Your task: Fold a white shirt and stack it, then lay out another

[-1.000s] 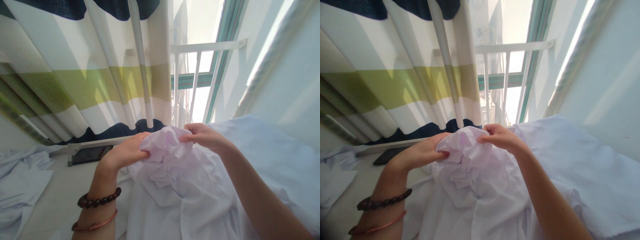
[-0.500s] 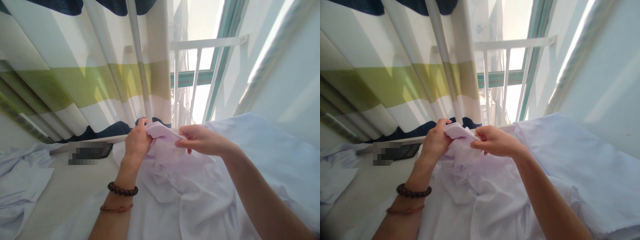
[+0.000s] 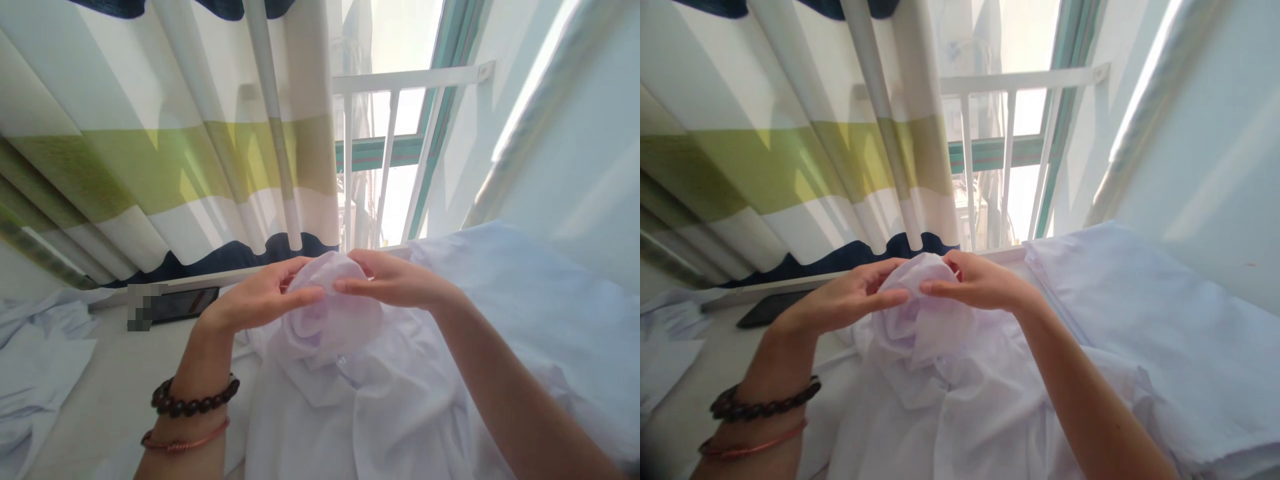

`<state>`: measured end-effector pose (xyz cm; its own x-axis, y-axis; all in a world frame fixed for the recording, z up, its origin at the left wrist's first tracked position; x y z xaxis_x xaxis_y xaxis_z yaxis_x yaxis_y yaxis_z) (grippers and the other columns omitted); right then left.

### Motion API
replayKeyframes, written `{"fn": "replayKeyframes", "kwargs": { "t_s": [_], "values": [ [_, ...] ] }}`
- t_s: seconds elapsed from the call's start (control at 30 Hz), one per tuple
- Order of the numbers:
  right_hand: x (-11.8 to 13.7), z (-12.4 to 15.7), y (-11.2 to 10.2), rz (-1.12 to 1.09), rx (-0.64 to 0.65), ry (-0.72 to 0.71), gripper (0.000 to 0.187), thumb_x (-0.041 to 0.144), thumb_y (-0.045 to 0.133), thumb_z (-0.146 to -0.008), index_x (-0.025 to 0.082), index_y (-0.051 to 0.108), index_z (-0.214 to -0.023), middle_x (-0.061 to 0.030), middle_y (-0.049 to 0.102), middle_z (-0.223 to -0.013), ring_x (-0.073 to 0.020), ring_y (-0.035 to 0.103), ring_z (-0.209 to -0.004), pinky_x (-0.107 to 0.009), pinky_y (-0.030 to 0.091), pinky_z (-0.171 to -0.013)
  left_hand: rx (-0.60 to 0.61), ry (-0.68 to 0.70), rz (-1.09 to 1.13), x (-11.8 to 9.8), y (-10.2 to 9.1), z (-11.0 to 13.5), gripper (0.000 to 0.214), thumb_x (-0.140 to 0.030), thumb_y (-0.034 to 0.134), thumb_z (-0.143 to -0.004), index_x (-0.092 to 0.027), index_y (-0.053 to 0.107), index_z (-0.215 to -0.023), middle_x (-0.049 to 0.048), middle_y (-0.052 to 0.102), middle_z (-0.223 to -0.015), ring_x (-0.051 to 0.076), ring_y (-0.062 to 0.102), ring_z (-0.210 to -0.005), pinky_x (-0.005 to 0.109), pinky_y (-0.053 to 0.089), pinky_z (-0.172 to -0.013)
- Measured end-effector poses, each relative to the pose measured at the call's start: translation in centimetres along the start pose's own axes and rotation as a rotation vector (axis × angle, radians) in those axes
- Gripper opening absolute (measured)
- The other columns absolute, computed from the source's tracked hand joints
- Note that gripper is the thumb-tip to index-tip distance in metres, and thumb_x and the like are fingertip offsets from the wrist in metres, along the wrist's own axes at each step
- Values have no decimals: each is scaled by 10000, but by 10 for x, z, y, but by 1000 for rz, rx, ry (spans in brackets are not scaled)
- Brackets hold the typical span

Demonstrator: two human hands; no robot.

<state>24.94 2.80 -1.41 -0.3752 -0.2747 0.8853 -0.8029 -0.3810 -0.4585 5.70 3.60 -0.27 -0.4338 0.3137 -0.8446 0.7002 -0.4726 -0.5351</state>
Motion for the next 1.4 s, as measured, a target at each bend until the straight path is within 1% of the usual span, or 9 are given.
{"fn": "replayKeyframes", "kwargs": {
  "t_s": [0.07, 0.23, 0.5, 0.6, 0.77, 0.87, 1.03, 1.2, 1.4],
  "values": [
    [1, -1, 3, -1, 14, -15, 282, 419, 709, -768, 204, 580, -896, -12, 639, -857, -162, 590, -764, -242, 433, -587, 70, -29, 52, -1, 2, 4, 421, -489, 627, -797, -238, 625, -1134, 45, 698, -1013, 258, 650, -930, 296, 507, -732],
    [3, -1, 4, -42, 25, -39, 237, 359, 724, -740, 210, 579, -854, -3, 628, -819, -161, 588, -755, -229, 414, -571, -76, -53, -194, 0, -4, 5, 331, -479, 667, -743, -217, 639, -944, 27, 681, -843, 232, 639, -779, 274, 469, -627],
    [18, 10, 7, -201, 119, 4, 251, 379, 722, -744, 190, 596, -851, 22, 553, -702, -96, 493, -594, -201, 338, -482, -680, -115, -733, -6, -20, -2, 163, -250, 544, -751, -219, 600, -900, 27, 636, -818, 210, 581, -753, 264, 359, -599],
    [16, 10, -4, -282, 22, -62, 233, 370, 709, -758, 196, 570, -826, 17, 552, -739, -112, 519, -664, -216, 390, -553, -542, -125, -572, 3, -23, -1, 151, -338, 597, -741, -213, 602, -824, 19, 640, -768, 209, 585, -729, 258, 376, -582],
    [-2, 4, -24, -113, -357, 4, 259, 416, 657, -789, 215, 501, -741, 34, 488, -659, -110, 454, -595, -226, 331, -500, -23, -94, 53, 6, -13, 12, 345, -463, 709, -690, -218, 589, -903, 16, 679, -830, 195, 624, -724, 248, 445, -582],
    [-2, 4, -29, 46, -553, 4, 376, 464, 649, -792, 211, 433, -618, 50, 389, -561, -97, 381, -531, -234, 271, -470, -96, -55, 215, 3, -14, 12, 442, -495, 765, -631, -214, 577, -914, -2, 660, -771, 170, 612, -655, 231, 437, -547],
    [-4, 0, -24, -226, -233, -123, 398, 588, 612, -792, 196, 584, -729, -1, 558, -695, -150, 548, -694, -269, 442, -608, -427, -7, 365, 17, -25, 0, 449, -517, 697, -734, -184, 591, -1015, 26, 688, -802, 180, 638, -688, 259, 491, -596],
    [-32, -1, -33, -270, -25, -62, 355, 485, 563, -850, 240, 687, -1075, -54, 659, -1102, -246, 566, -1096, -379, 468, -921, -179, 28, 546, 32, -30, -1, 491, -476, 513, -822, -201, 603, -1219, 91, 709, -1105, 273, 644, -1048, 389, 501, -890],
    [-85, -16, -27, 102, -7, 184, 522, 164, 672, -687, 308, 639, -1187, -38, 614, -1269, -303, 548, -1158, -408, 480, -902, -63, -212, -178, 71, -32, -3, 524, -217, 632, -586, -253, 691, -1105, 57, 642, -1279, 319, 506, -1260, 408, 385, -1047]
  ]
}}
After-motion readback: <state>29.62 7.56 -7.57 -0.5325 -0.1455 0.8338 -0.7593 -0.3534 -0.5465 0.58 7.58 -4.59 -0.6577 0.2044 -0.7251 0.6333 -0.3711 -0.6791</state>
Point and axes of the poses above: each hand's wrist, its own z-axis away from the middle knuckle, its own y-axis out of the palm, x = y × z, the point moved 4 cm from there along -z, towards the middle knuckle
